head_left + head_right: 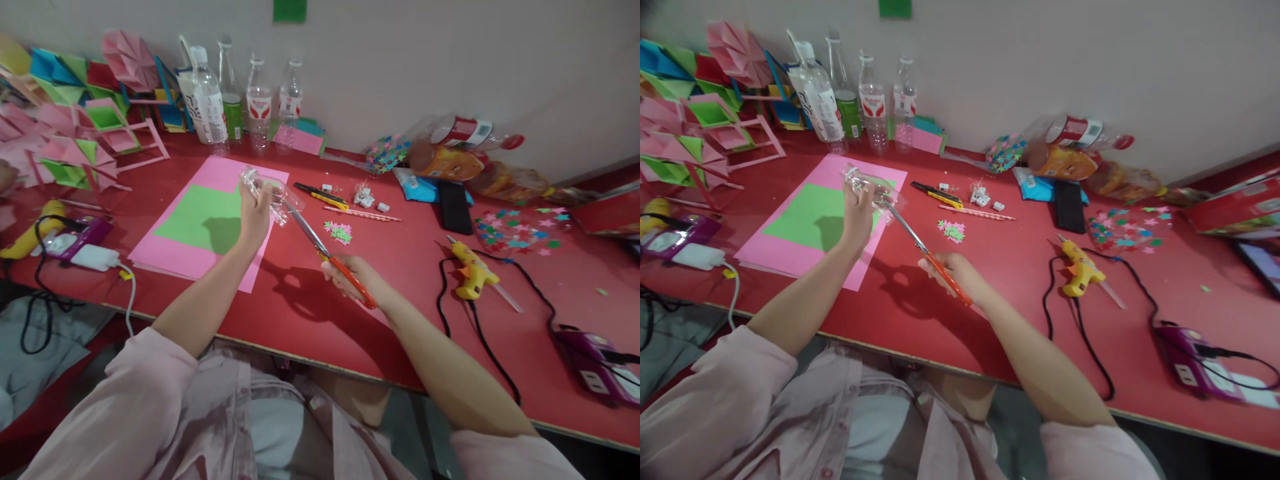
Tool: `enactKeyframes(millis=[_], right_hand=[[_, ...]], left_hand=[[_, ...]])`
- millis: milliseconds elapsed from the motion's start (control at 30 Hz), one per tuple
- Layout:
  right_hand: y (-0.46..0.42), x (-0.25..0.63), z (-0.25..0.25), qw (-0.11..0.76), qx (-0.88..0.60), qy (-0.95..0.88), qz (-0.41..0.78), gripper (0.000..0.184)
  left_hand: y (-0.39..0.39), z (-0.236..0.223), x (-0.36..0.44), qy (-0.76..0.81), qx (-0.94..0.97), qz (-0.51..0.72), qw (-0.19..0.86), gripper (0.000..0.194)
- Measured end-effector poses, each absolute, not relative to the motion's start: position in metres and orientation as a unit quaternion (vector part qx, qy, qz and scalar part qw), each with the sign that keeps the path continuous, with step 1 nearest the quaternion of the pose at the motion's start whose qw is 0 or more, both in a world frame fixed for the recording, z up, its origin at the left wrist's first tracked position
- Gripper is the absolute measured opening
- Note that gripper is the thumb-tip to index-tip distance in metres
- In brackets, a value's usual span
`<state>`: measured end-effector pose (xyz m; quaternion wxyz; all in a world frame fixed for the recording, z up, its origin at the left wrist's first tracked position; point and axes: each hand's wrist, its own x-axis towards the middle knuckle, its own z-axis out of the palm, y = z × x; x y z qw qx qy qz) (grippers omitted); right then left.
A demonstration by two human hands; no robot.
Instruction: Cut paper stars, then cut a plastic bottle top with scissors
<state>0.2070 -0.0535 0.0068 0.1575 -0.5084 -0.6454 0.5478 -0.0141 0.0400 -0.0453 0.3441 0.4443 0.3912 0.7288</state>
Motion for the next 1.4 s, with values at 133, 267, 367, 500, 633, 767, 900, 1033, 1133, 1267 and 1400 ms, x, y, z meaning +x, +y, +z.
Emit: enactKeyframes(millis=[133,267,367,500,633,767,900,1033,1133,1267,1400], right_hand=[[-0.0545,0.2102,0.0039,0.15,-0.51,-0.659,0.533,0.052],[-0.0529,0.2141,0.0033,0.141,-0.499,-0.673,0.528,0.051],[-0.0528,0.2159,0.0055,0.125,-0.493,-0.67,0.541,0.051],[-0.0545,0.2161,0.0072,0.105,-0.485,-0.669,0.553,0.052],[-0.0566,0.2146,0.0067,0.086,-0.495,-0.685,0.527,0.052],[-0.059,0.2114,0.007,0.106,-0.494,-0.672,0.541,0.05],[-0.0597,0.2086,0.0067,0.117,-0.501,-0.657,0.552,0.047],[-0.0585,0.2089,0.0063,0.115,-0.517,-0.66,0.533,0.046],[-0.0578,0.2097,0.0066,0.123,-0.526,-0.657,0.526,0.046],[-0.0582,0.2094,0.0059,0.116,-0.514,-0.641,0.558,0.048],[-0.0625,0.2072,0.0046,0.114,-0.499,-0.66,0.55,0.05]], left_hand=[[0.0407,-0.0468,-0.0157,0.389,0.453,0.724,0.346,0.037],[0.0411,-0.0484,-0.0152,0.39,0.461,0.724,0.335,0.029],[0.0398,-0.0475,-0.0137,0.393,0.462,0.724,0.327,0.025],[0.0379,-0.0449,-0.0116,0.394,0.457,0.724,0.334,0.023],[0.0374,-0.0445,-0.0099,0.391,0.446,0.734,0.331,0.023],[0.0378,-0.0468,-0.0103,0.395,0.459,0.722,0.335,0.024],[0.04,-0.0507,-0.0117,0.394,0.47,0.719,0.328,0.028],[0.0433,-0.0538,-0.0127,0.392,0.467,0.722,0.328,0.031],[0.044,-0.0528,-0.0137,0.393,0.452,0.724,0.341,0.029],[0.041,-0.0495,-0.0129,0.39,0.464,0.719,0.341,0.028],[0.0362,-0.0493,-0.0079,0.378,0.489,0.705,0.347,0.035]])
